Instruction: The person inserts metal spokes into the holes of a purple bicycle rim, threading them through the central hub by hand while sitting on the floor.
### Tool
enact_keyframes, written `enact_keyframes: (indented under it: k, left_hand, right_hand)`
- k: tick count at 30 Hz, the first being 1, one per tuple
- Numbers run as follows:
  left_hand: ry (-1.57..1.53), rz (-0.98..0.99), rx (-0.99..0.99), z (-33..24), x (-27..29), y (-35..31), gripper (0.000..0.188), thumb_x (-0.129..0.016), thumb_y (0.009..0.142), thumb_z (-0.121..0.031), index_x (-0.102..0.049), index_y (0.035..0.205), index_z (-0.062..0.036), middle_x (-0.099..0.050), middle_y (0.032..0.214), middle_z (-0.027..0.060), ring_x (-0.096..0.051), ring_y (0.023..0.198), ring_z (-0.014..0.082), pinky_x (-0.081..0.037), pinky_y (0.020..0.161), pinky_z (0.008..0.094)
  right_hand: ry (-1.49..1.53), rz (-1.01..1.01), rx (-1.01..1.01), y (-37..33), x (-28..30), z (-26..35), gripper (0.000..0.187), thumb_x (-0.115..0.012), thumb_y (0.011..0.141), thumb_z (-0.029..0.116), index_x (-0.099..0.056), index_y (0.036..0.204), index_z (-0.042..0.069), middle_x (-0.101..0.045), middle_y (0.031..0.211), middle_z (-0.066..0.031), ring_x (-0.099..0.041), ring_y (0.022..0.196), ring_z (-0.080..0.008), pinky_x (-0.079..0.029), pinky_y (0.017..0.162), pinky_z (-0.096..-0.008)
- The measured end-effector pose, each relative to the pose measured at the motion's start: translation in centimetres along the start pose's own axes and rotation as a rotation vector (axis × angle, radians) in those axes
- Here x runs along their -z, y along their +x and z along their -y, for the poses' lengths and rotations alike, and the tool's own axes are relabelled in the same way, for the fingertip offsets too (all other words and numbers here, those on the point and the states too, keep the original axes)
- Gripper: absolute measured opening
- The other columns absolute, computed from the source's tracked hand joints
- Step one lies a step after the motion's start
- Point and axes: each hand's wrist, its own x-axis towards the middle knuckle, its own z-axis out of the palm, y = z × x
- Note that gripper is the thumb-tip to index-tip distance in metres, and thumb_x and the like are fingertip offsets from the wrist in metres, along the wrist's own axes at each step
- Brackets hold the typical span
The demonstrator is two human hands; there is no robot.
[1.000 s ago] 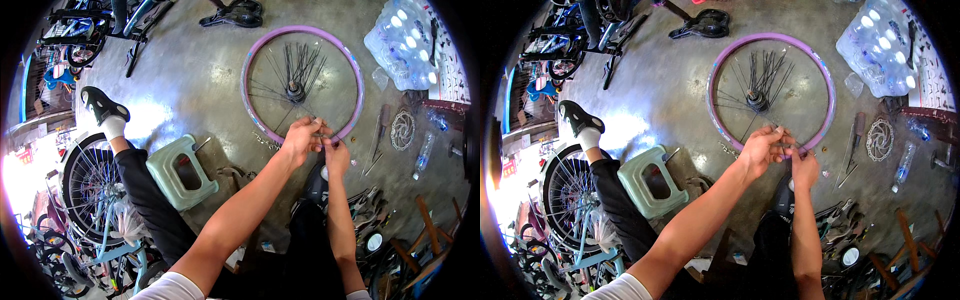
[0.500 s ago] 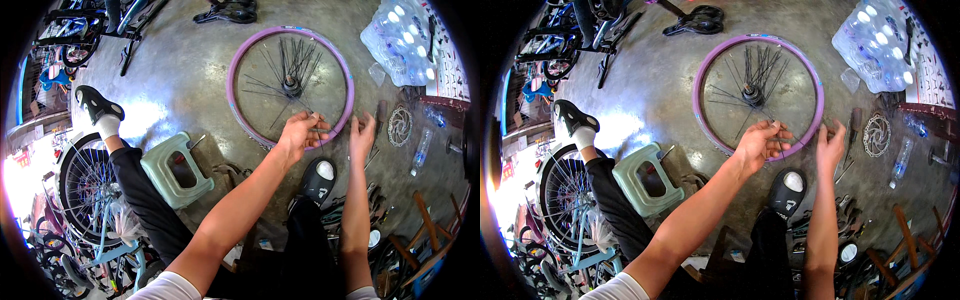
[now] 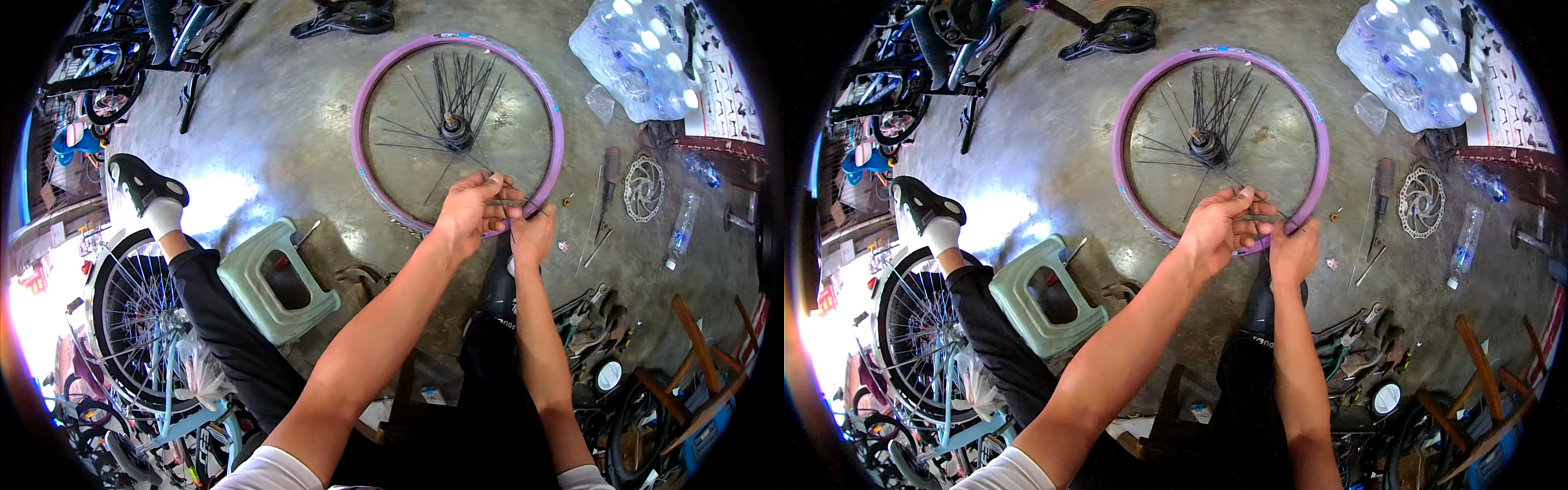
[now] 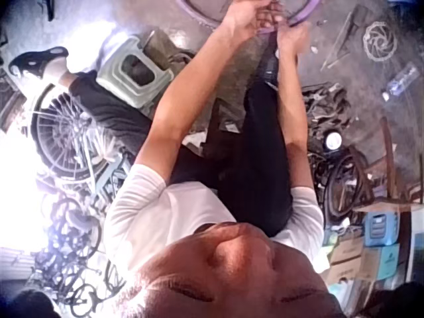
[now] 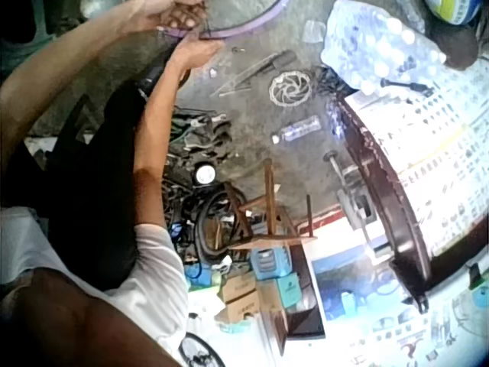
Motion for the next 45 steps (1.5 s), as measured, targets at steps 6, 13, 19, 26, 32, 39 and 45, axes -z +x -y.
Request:
enact_keyframes:
  k: [6, 13, 19, 26, 32, 39, 45]
  left_hand:
    - [0.019, -0.021, 0.003, -0.3, 0.5, -0.2, 0.023, -0.056, 0.104, -0.026, -0.059, 0.114, -0.0054, -0.071, 0.104, 0.0095, -0.069, 0.077, 0.0160, -0.049, 0.058, 0.0268]
    - [0.037, -0.015, 0.002, -0.4, 0.5, -0.3, 0.026, -0.056, 0.104, -0.029, -0.060, 0.115, -0.0056, -0.071, 0.104, 0.0085, -0.069, 0.078, 0.0157, -0.048, 0.058, 0.0263]
    - [0.074, -0.007, 0.012, -0.4, 0.8, -0.4, 0.026, -0.056, 0.104, -0.030, -0.060, 0.114, -0.0059, -0.071, 0.104, 0.0081, -0.068, 0.080, 0.0159, -0.047, 0.059, 0.0265]
    - [0.115, -0.019, 0.015, -0.3, 1.2, -0.4, 0.023, -0.055, 0.105, -0.028, -0.061, 0.112, -0.0077, -0.071, 0.104, 0.0076, -0.068, 0.079, 0.0158, -0.045, 0.058, 0.0258]
    - [0.143, -0.052, 0.006, -0.3, 1.0, -0.6, 0.021, -0.056, 0.104, -0.028, -0.061, 0.113, -0.0089, -0.072, 0.104, 0.0075, -0.068, 0.079, 0.0153, -0.044, 0.059, 0.0263]
    - [0.187, -0.151, 0.021, -0.2, 0.1, -0.8, 0.021, -0.055, 0.104, -0.028, -0.061, 0.112, -0.0093, -0.072, 0.102, 0.0057, -0.068, 0.079, 0.0142, -0.043, 0.059, 0.0260]
    - [0.181, -0.165, 0.006, 0.4, 0.0, -0.6, 0.020, -0.055, 0.105, -0.028, -0.062, 0.112, -0.0105, -0.072, 0.100, 0.0044, -0.068, 0.079, 0.0133, -0.043, 0.059, 0.0264]
  right_hand:
    - [0.943, -0.113, -0.266, -1.1, 0.3, 1.3, 0.034, -0.073, 0.087, 0.024, -0.055, 0.106, 0.003, -0.056, 0.097, -0.0121, -0.059, 0.074, -0.0269, -0.048, 0.066, -0.0410]
    - [1.229, 0.157, -0.664, 0.5, 3.5, 2.3, 0.042, -0.067, 0.094, 0.053, -0.050, 0.087, 0.015, -0.036, 0.067, 0.0042, -0.033, 0.053, -0.0077, -0.028, 0.047, -0.0256]
    - [1.278, 0.246, -0.628, 0.1, 3.9, 0.0, 0.053, -0.065, 0.094, 0.059, -0.037, 0.071, 0.020, -0.026, 0.059, 0.0073, -0.026, 0.047, -0.0073, -0.022, 0.045, -0.0264]
    - [1.476, 0.331, -0.548, 0.9, 4.9, -2.0, 0.057, -0.058, 0.097, 0.061, -0.033, 0.067, 0.020, -0.023, 0.056, 0.0069, -0.021, 0.047, -0.0079, -0.019, 0.044, -0.0266]
    - [1.700, 0.472, -0.404, 1.6, 6.3, -2.7, 0.057, -0.051, 0.099, 0.063, -0.034, 0.067, 0.018, -0.024, 0.054, 0.0058, -0.019, 0.044, -0.0076, -0.017, 0.042, -0.0259]
    - [1.868, 0.669, -0.121, 2.4, 7.1, -1.7, 0.057, -0.043, 0.099, 0.066, -0.036, 0.070, 0.017, -0.023, 0.053, 0.0068, -0.020, 0.043, -0.0067, -0.019, 0.041, -0.0253]
    - [1.936, 0.785, 0.062, 3.0, 6.7, -1.6, 0.058, -0.043, 0.098, 0.067, -0.035, 0.071, 0.017, -0.023, 0.053, 0.0071, -0.022, 0.044, -0.0065, -0.021, 0.041, -0.0247]
